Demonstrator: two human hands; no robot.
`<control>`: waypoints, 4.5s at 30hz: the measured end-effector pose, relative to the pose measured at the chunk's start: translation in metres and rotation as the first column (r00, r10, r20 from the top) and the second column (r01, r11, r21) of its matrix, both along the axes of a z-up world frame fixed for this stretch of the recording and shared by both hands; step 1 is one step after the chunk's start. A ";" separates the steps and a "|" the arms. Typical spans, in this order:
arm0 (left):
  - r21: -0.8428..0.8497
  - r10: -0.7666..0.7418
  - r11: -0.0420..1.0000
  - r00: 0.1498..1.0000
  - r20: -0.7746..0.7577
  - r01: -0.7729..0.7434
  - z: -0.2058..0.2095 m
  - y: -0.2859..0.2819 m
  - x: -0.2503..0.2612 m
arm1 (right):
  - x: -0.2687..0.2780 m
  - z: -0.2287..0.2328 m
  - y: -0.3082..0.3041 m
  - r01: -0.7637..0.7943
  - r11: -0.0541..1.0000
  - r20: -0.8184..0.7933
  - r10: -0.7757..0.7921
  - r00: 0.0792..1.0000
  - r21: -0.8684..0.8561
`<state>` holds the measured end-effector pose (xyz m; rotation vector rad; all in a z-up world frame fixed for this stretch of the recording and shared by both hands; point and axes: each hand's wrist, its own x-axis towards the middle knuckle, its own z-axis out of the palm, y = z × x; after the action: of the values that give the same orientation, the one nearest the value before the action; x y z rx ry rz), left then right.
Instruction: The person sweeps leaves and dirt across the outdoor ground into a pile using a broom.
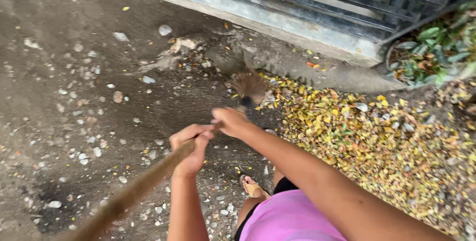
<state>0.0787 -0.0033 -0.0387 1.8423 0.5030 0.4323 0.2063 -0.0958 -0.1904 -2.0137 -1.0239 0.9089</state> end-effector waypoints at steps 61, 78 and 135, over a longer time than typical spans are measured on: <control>-0.344 -0.024 0.939 0.999 -0.029 0.013 0.022 -0.032 0.033 | 0.048 0.067 -0.106 -0.123 0.873 0.112 0.198 0.974 -0.472; -0.016 0.170 0.985 0.984 -0.049 -0.170 0.063 -0.008 -0.036 | -0.029 0.026 0.015 -0.222 0.975 0.068 0.222 0.973 -0.014; -0.443 -0.162 0.869 0.972 0.168 0.221 -0.049 -0.227 -0.189 | -0.165 0.002 -0.312 0.176 0.984 0.303 -0.168 0.938 0.003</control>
<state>-0.1099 -0.2304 -0.0881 1.3776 0.2978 0.2616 0.0415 -0.4079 -0.1881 -2.2700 -0.9789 0.5327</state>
